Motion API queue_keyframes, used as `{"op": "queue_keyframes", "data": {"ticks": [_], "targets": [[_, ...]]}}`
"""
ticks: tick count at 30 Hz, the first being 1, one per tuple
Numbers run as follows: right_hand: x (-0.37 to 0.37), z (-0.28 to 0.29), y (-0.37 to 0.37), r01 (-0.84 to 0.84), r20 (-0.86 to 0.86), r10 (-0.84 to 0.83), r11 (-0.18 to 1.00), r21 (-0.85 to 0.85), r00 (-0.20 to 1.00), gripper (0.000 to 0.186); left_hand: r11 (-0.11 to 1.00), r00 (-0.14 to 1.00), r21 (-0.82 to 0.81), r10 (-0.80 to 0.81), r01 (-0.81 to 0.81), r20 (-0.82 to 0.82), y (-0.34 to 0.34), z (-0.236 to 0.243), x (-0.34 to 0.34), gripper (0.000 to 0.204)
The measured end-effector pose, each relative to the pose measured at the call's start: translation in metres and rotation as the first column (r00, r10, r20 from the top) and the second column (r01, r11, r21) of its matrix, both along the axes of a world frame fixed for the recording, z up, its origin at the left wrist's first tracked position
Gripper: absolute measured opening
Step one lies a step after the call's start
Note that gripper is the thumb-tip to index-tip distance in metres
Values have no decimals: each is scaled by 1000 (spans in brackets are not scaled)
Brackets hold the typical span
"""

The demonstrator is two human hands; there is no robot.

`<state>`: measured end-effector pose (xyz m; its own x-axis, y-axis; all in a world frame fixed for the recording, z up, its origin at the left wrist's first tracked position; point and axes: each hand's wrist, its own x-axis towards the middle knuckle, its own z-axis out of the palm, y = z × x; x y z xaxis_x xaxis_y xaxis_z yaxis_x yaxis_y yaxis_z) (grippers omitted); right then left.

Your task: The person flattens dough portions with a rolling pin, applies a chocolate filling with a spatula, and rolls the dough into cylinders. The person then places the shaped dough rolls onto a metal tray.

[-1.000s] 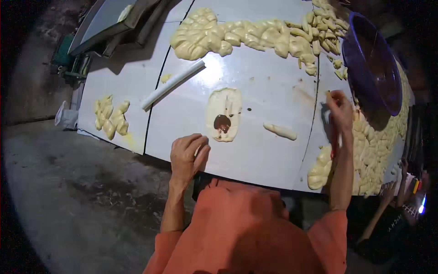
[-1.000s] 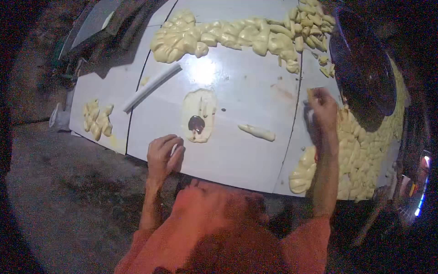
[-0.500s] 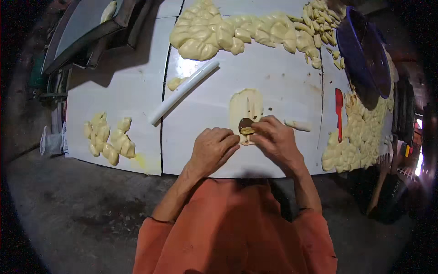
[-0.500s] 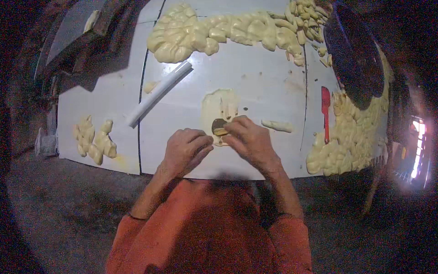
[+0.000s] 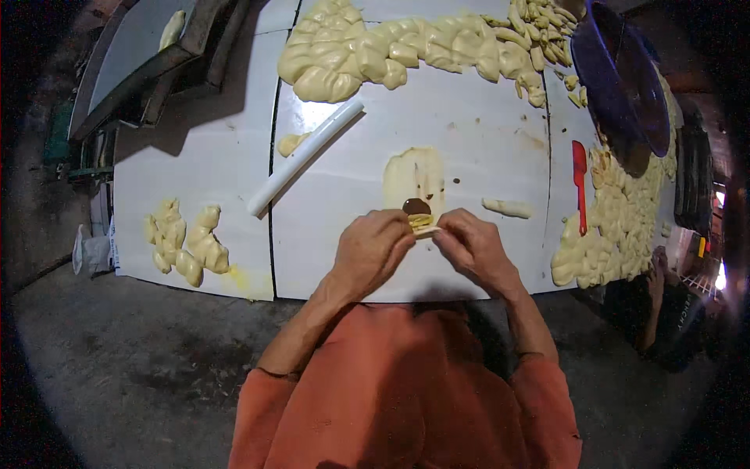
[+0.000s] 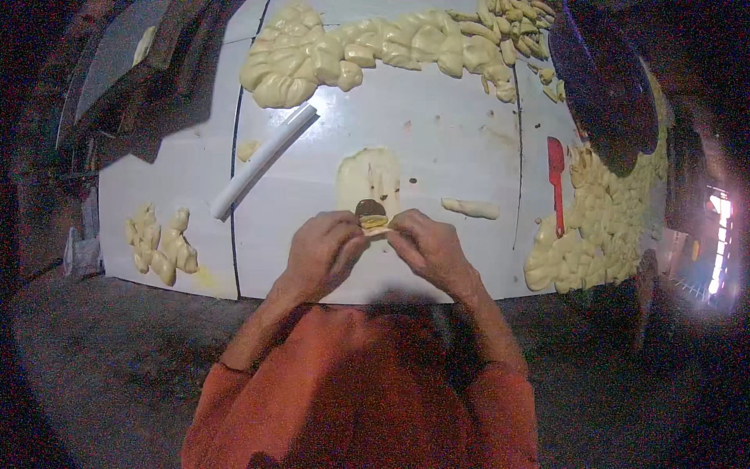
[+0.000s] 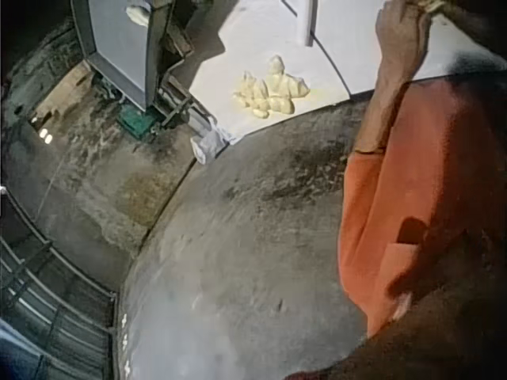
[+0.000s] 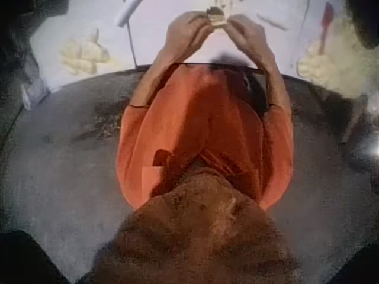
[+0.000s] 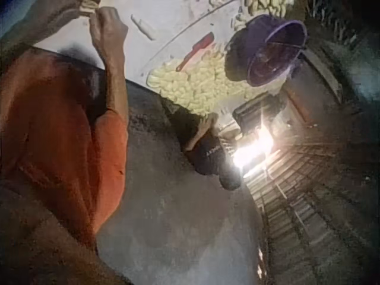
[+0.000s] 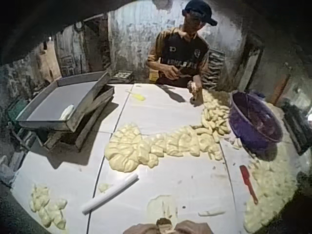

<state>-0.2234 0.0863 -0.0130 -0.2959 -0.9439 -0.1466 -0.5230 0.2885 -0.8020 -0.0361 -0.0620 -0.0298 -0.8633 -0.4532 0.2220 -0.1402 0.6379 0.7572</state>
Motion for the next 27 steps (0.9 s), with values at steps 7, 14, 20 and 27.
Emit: {"op": "queue_keyframes", "data": {"ticks": [7,14,20,27], "targets": [[-17,-10,-26,45,-102,-51,997,-61,993,20,962,942,-18,271,-273,200,-8,16,-23,14],[-21,3,-26,-81,-229,57,992,-94,972,29,987,979,-108,139,-123,150,-10,18,-13,21],[-27,-6,-34,-291,-330,261,956,-44,907,23,992,988,-129,22,-2,152,-26,12,-17,20],[-19,-7,-45,-67,-364,66,998,11,929,13,995,985,-32,98,-95,141,-42,7,-20,19]]}}
